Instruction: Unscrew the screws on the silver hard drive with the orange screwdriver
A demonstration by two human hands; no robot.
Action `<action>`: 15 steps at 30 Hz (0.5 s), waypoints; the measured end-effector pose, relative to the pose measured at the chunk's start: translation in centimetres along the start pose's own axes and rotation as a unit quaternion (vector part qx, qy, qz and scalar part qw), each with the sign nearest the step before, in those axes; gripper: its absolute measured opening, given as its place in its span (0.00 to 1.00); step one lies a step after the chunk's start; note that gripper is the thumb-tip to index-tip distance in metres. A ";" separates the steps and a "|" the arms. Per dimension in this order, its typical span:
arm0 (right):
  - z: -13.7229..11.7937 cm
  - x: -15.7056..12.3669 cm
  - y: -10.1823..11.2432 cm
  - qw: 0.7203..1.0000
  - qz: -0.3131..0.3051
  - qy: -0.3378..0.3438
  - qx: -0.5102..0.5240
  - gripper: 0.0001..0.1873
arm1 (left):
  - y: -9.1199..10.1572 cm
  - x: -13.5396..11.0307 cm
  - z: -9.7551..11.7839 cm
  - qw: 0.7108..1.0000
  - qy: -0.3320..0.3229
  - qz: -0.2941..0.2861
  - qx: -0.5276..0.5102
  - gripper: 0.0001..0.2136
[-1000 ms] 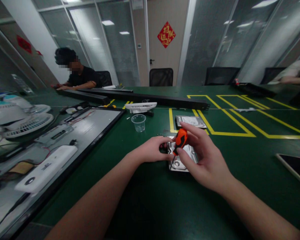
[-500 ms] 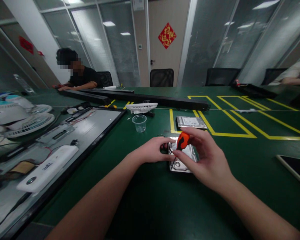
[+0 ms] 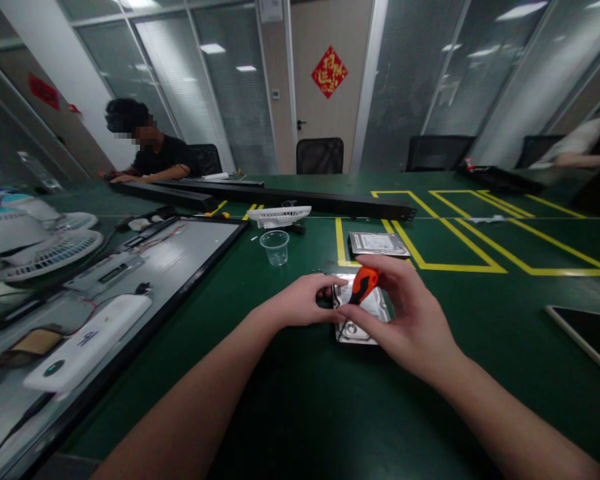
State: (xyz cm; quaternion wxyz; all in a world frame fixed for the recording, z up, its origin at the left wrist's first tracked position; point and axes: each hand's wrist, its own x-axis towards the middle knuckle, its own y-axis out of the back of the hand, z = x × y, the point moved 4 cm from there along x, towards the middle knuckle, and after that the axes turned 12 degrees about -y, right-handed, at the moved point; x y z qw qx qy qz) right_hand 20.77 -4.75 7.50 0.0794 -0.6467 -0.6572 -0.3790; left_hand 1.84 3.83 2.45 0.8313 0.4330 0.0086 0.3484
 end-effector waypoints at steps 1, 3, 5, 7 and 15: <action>0.1 0.0 0.0 1.000 0.004 -0.002 -0.002 0.33 | 0.0 0.0 0.0 1.000 0.002 -0.001 0.006 0.26; 0.2 0.0 0.0 1.000 0.003 -0.007 0.004 0.32 | 0.1 0.0 0.1 1.000 0.004 -0.002 0.015 0.27; 0.0 -0.1 -0.1 1.000 -0.009 -0.008 0.015 0.31 | 0.1 0.0 0.3 1.000 -0.001 0.000 0.015 0.26; -0.2 -0.2 -0.1 0.999 -0.027 -0.006 0.020 0.31 | 0.1 0.0 0.4 1.000 -0.008 0.003 0.007 0.25; -0.1 -0.1 0.0 1.000 -0.015 0.013 -0.002 0.32 | 0.2 0.0 0.4 1.000 -0.008 0.002 -0.009 0.24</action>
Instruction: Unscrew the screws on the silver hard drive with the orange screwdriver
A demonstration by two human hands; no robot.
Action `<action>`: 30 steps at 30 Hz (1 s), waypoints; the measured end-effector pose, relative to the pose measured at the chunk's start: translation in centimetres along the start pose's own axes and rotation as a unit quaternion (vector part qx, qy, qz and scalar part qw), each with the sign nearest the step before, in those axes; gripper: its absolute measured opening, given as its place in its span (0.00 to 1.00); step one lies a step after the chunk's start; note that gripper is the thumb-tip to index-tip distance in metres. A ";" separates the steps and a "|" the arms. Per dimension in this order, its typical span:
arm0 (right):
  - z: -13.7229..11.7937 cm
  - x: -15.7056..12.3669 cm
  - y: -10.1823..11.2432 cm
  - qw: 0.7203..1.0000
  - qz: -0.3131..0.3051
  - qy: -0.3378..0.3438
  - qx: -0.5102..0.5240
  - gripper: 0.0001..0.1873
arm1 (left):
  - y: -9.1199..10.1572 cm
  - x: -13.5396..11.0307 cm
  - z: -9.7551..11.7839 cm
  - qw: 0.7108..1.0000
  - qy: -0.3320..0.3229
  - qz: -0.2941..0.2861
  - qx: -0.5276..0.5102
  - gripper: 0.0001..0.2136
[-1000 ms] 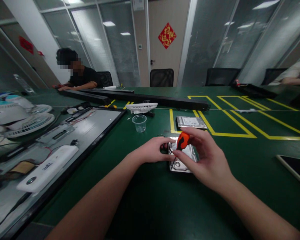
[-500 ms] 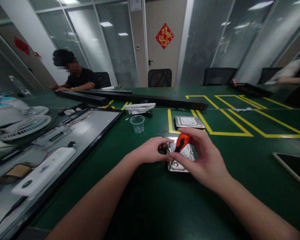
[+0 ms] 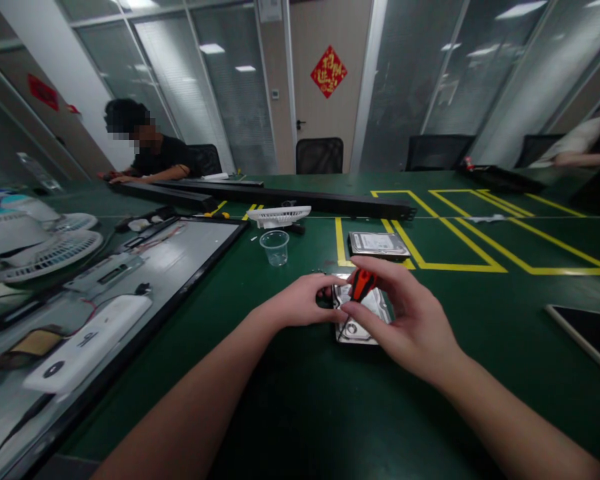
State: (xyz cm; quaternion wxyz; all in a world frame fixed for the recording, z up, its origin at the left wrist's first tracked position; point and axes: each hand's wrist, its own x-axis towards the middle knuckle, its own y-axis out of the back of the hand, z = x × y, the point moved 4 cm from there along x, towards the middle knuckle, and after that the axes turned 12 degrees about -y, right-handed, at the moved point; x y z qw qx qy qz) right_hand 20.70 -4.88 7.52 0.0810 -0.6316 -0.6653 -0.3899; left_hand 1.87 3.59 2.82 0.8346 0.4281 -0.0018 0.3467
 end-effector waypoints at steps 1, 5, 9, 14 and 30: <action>0.1 0.0 0.0 1.000 0.006 -0.003 -0.001 0.31 | 0.0 0.0 0.0 1.000 0.004 -0.001 0.004 0.24; 0.2 -0.1 -0.2 0.998 0.008 -0.038 0.046 0.33 | 0.0 -0.1 -0.4 1.000 0.023 -0.003 0.021 0.26; -0.1 -0.1 -0.2 0.996 -0.009 -0.044 0.080 0.30 | -0.2 -0.2 -0.7 1.000 0.025 -0.003 0.013 0.27; -0.5 0.0 0.0 0.999 -0.007 -0.015 0.032 0.29 | -0.2 -0.1 -0.5 1.000 0.012 0.000 0.020 0.26; -0.2 -0.1 -0.1 0.999 -0.006 -0.021 0.025 0.32 | -0.1 -0.2 -0.5 1.000 0.011 0.003 0.013 0.25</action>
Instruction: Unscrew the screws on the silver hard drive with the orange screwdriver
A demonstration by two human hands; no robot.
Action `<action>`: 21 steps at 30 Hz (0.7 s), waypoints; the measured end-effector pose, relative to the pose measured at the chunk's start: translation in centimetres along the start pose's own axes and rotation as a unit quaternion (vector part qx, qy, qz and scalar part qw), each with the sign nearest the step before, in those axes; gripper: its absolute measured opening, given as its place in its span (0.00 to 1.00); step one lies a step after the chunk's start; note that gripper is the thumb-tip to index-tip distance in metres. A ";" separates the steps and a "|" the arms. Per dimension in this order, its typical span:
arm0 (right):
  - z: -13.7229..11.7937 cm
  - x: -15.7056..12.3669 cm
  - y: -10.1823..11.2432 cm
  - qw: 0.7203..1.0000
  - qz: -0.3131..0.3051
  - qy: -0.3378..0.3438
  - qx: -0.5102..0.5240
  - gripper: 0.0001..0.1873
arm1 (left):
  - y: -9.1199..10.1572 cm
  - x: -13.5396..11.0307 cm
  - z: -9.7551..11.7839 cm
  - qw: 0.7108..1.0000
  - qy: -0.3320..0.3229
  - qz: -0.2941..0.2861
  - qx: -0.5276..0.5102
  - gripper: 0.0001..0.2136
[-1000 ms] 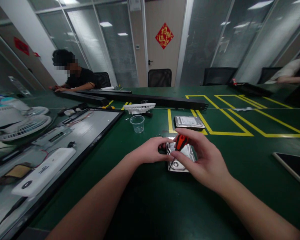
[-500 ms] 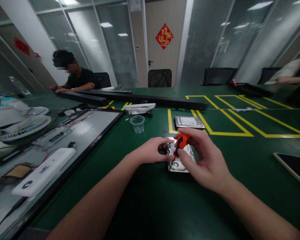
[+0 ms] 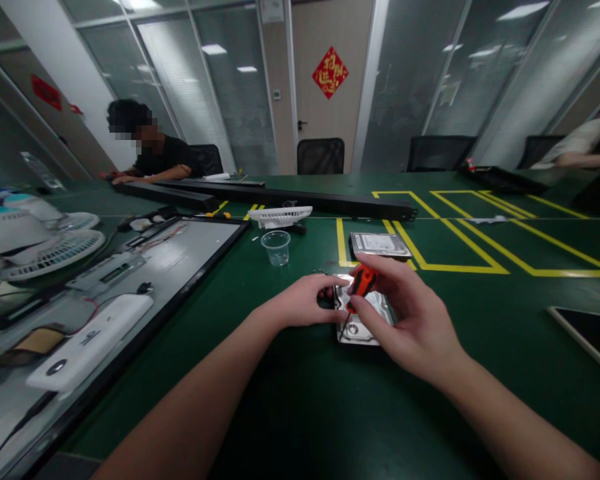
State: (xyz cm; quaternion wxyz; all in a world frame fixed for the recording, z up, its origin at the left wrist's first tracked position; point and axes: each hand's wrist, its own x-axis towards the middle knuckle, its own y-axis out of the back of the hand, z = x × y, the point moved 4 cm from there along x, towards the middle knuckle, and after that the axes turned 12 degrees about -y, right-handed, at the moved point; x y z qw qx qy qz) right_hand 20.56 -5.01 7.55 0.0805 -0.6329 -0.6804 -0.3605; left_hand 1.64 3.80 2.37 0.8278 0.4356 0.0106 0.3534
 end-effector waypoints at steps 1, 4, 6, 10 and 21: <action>-0.1 0.0 0.0 1.000 -0.003 -0.002 0.009 0.32 | 0.0 0.0 0.0 1.000 0.000 -0.002 -0.001 0.25; -0.3 0.0 -0.1 0.999 -0.009 -0.017 0.051 0.32 | 0.0 0.1 0.1 1.000 0.003 -0.006 -0.007 0.25; -0.2 0.0 -0.1 0.997 -0.012 -0.022 0.069 0.30 | 0.0 0.1 0.1 1.000 0.004 -0.008 -0.010 0.25; 0.1 0.2 -0.1 0.999 0.002 -0.012 0.042 0.32 | 0.1 0.1 0.1 1.000 0.001 -0.010 0.002 0.23; 0.0 -0.2 0.0 1.000 -0.018 -0.001 -0.002 0.34 | 0.0 0.2 0.4 1.000 -0.012 -0.004 -0.010 0.25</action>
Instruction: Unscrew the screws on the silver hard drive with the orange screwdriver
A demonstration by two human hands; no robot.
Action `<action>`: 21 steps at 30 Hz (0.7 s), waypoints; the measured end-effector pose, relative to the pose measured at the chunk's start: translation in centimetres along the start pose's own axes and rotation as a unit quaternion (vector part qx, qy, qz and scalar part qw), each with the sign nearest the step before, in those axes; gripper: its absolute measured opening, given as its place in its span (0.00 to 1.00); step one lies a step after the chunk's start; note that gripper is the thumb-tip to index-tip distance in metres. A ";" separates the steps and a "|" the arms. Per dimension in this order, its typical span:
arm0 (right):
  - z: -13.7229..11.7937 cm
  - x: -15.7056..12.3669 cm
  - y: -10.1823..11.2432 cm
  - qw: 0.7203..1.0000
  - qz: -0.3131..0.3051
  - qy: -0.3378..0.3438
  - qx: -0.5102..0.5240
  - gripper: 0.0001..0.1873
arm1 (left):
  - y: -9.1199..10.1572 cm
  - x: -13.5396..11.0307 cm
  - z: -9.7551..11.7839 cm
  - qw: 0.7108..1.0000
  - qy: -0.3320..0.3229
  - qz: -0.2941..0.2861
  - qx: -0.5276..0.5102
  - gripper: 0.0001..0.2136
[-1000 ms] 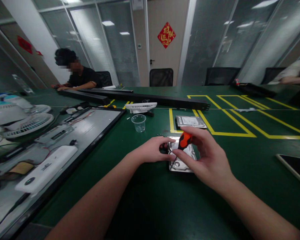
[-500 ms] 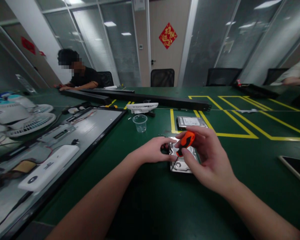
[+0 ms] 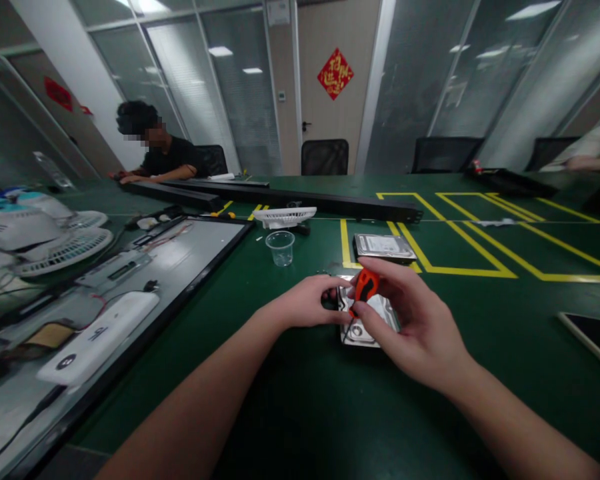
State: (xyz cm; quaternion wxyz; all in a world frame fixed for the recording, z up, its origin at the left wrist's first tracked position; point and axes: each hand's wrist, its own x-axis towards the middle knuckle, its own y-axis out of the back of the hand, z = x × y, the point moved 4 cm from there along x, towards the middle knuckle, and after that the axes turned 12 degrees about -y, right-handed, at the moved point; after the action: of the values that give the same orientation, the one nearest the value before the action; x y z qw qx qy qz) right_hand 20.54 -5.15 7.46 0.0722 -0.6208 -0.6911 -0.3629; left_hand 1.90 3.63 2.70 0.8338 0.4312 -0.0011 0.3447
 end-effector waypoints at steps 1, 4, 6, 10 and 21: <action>0.0 0.0 0.0 1.000 0.000 0.002 -0.003 0.34 | 0.0 0.0 -0.1 1.000 0.002 -0.001 -0.002 0.25; 0.0 0.2 0.1 1.000 0.013 0.010 -0.017 0.34 | 0.0 -0.1 -0.2 1.000 0.012 0.001 -0.004 0.25; 0.1 0.3 0.2 0.999 0.029 0.015 -0.025 0.35 | 0.0 -0.1 -0.2 1.000 0.017 0.001 -0.001 0.25; 0.3 0.3 0.2 0.999 0.043 0.007 -0.021 0.32 | 0.1 0.0 0.1 1.000 0.015 -0.001 0.002 0.26; -0.2 0.1 0.1 1.000 0.006 0.003 0.008 0.35 | 0.0 -0.1 -0.4 1.000 0.004 0.007 0.005 0.28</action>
State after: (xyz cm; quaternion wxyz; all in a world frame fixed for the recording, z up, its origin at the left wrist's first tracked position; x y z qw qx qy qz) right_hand 20.51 -5.21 7.71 0.0813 -0.6236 -0.6896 -0.3591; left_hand 1.69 3.85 2.46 0.8295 0.4335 0.0011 0.3522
